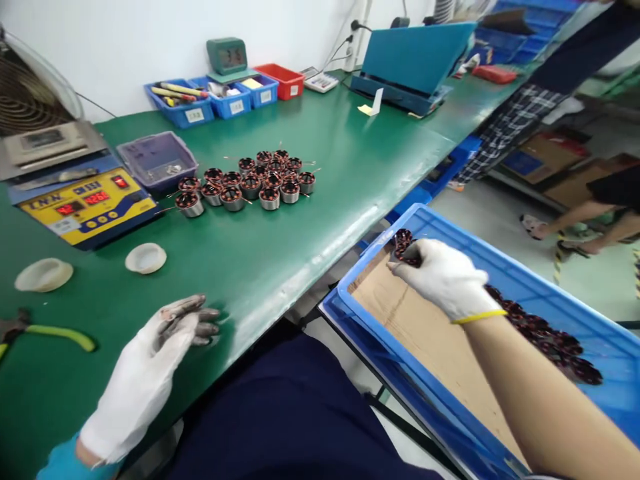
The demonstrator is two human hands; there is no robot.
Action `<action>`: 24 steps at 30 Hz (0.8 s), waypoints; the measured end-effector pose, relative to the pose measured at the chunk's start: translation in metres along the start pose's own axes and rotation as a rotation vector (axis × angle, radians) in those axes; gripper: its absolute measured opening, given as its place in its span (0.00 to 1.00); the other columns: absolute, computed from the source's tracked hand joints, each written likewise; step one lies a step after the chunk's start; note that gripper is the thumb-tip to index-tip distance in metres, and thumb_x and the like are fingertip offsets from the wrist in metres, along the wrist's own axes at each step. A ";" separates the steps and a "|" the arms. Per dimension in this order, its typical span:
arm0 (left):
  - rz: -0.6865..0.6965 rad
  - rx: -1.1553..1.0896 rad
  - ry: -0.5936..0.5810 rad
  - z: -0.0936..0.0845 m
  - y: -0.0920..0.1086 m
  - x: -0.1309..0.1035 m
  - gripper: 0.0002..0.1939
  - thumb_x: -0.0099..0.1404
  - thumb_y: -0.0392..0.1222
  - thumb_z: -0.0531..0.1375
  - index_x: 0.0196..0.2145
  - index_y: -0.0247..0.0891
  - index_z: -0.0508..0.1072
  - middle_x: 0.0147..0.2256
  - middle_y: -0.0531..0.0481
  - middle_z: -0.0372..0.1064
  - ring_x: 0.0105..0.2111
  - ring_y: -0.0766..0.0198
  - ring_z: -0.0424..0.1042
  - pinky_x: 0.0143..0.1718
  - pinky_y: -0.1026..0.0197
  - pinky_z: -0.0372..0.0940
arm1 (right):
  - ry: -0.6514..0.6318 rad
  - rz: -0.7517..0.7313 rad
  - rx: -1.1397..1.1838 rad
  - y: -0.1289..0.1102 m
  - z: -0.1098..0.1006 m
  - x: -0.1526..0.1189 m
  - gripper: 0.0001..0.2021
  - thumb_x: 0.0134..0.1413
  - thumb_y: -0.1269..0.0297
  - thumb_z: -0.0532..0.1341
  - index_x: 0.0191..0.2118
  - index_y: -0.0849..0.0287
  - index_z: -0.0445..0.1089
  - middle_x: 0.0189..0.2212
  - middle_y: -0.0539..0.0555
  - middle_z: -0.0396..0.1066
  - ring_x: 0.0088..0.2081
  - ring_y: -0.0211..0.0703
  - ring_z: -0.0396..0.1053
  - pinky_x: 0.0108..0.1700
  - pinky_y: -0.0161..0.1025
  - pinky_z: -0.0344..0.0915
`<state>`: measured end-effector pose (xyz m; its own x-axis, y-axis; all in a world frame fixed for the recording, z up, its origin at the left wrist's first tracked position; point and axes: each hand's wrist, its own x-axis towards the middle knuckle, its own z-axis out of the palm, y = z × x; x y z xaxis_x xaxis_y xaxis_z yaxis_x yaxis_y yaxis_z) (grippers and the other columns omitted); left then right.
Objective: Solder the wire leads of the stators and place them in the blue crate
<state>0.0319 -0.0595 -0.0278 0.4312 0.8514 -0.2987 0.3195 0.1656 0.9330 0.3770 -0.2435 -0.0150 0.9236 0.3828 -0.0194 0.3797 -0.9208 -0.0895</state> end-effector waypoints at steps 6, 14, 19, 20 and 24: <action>-0.018 0.038 0.015 -0.003 -0.003 0.004 0.32 0.56 0.60 0.63 0.50 0.35 0.70 0.42 0.43 0.77 0.36 0.55 0.77 0.36 0.58 0.74 | -0.139 0.038 0.013 0.002 0.059 0.019 0.19 0.56 0.49 0.57 0.46 0.56 0.72 0.49 0.61 0.68 0.46 0.54 0.69 0.42 0.48 0.66; -0.098 -0.120 -0.038 -0.016 -0.035 0.024 0.30 0.46 0.56 0.70 0.44 0.39 0.74 0.39 0.45 0.78 0.36 0.49 0.78 0.34 0.56 0.76 | -0.141 0.053 -0.021 0.002 0.068 0.021 0.21 0.62 0.54 0.57 0.55 0.61 0.64 0.53 0.59 0.64 0.49 0.45 0.67 0.49 0.48 0.69; -0.091 -0.025 -0.023 -0.017 -0.042 0.028 0.33 0.45 0.58 0.70 0.45 0.38 0.74 0.39 0.44 0.78 0.37 0.50 0.78 0.35 0.59 0.76 | -0.167 0.040 -0.071 -0.007 0.068 0.028 0.19 0.62 0.56 0.57 0.54 0.61 0.65 0.53 0.59 0.64 0.49 0.45 0.67 0.50 0.49 0.69; -0.094 0.017 -0.024 -0.017 -0.042 0.026 0.33 0.46 0.59 0.69 0.46 0.38 0.74 0.40 0.44 0.78 0.38 0.50 0.78 0.37 0.59 0.75 | -0.178 0.035 -0.082 -0.010 0.066 0.030 0.19 0.62 0.56 0.57 0.54 0.61 0.65 0.53 0.59 0.64 0.49 0.45 0.67 0.50 0.49 0.69; -0.032 0.185 -0.075 -0.017 -0.038 0.020 0.32 0.49 0.60 0.66 0.48 0.42 0.74 0.43 0.47 0.78 0.44 0.50 0.77 0.46 0.57 0.73 | -0.204 -0.003 -0.115 -0.016 0.040 0.031 0.18 0.61 0.56 0.58 0.52 0.62 0.66 0.51 0.58 0.66 0.48 0.44 0.68 0.50 0.48 0.68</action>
<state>0.0137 -0.0406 -0.0659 0.4780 0.8065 -0.3478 0.4801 0.0917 0.8724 0.3977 -0.2143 -0.0539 0.8972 0.3821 -0.2213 0.3966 -0.9177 0.0236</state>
